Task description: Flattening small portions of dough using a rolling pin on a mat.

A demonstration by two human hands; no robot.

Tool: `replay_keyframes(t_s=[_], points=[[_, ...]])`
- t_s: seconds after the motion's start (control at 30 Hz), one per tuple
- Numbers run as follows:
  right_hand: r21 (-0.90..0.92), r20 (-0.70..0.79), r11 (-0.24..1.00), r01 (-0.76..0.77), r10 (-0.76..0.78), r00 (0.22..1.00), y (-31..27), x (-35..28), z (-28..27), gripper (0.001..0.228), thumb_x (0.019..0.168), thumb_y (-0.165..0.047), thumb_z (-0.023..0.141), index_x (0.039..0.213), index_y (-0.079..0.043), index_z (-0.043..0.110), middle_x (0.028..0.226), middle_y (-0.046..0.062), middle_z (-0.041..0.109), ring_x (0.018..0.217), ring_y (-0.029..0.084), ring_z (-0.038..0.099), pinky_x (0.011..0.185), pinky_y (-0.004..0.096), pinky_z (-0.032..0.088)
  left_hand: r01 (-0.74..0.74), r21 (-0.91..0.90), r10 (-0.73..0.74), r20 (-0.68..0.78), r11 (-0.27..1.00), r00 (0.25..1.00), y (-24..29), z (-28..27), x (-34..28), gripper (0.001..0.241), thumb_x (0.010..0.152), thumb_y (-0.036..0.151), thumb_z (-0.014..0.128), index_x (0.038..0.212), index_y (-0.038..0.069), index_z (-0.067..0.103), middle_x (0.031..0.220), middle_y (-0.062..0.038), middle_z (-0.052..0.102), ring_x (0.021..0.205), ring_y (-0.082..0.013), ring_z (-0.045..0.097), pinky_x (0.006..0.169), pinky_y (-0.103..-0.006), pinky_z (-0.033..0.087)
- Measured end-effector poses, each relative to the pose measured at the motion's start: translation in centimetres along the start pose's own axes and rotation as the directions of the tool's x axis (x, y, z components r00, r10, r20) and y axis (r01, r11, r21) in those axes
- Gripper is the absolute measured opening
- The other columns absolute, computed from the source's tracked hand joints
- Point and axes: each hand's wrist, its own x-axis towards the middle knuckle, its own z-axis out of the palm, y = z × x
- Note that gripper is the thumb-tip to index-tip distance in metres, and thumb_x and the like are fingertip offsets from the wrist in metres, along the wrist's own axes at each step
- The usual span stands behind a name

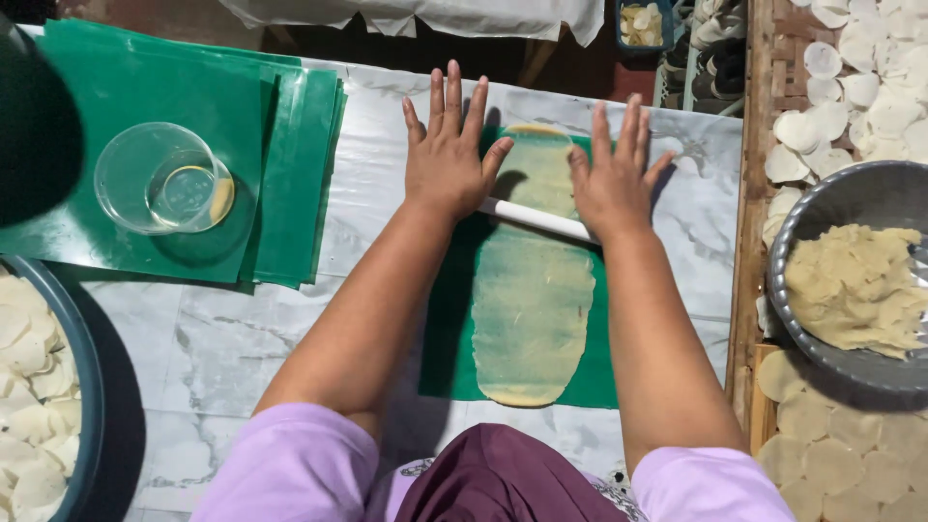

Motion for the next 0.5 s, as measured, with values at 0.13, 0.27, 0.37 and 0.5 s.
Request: replay_keyframes(t_s=[0.13,0.27,0.37,0.5], points=[[-0.129,-0.214,0.982,0.135,-0.161,0.963,2.5,-1.6,3.6,0.06,0.114,-0.039,0.046,0.164,-0.008,0.039,0.171,0.025,0.012,0.159,0.04,0.01,0.108,0.087,0.002,0.02,0.041,-0.022,0.051,0.999,0.998,-0.2,1.5,-1.8,0.068,0.112,0.057,0.025,0.169,0.02,0.018,0.176,-0.013,0.006,0.162,-0.031,0.0,0.128,-0.0616,-0.002],[-0.185,-0.422,0.963,0.194,-0.256,0.869,2.4,-6.9,4.9,0.056,0.114,-0.038,0.04,0.16,-0.007,0.046,0.168,0.026,0.028,0.156,0.039,0.026,0.11,0.077,-0.005,0.004,0.039,-0.006,0.044,0.999,0.999,-0.1,1.1,-6.7,0.062,0.111,0.051,0.026,0.166,0.021,0.028,0.174,-0.011,0.017,0.161,-0.0323,0.008,0.127,-0.0591,-0.003],[-0.198,-0.399,0.958,0.209,-0.273,0.875,1.3,-11.2,5.7,0.061,0.113,-0.046,0.035,0.161,-0.008,0.044,0.168,0.026,0.032,0.156,0.04,0.028,0.109,0.078,-0.006,0.029,0.037,-0.03,0.038,0.999,0.999,-0.2,1.0,-9.5,0.061,0.112,0.05,0.026,0.167,0.023,0.027,0.175,-0.009,0.014,0.161,-0.0322,0.005,0.127,-0.0594,-0.004],[-0.245,-0.342,0.948,0.203,-0.281,0.897,1.3,-12.2,6.6,0.058,0.107,-0.046,0.05,0.153,-0.012,0.056,0.167,0.024,0.038,0.156,0.042,0.027,0.107,0.086,-0.002,0.072,0.042,-0.074,0.042,0.997,0.996,-0.3,1.5,-10.1,0.06,0.112,0.051,0.023,0.167,0.026,0.023,0.176,-0.006,0.005,0.161,-0.032,-0.001,0.126,-0.0622,-0.007]])
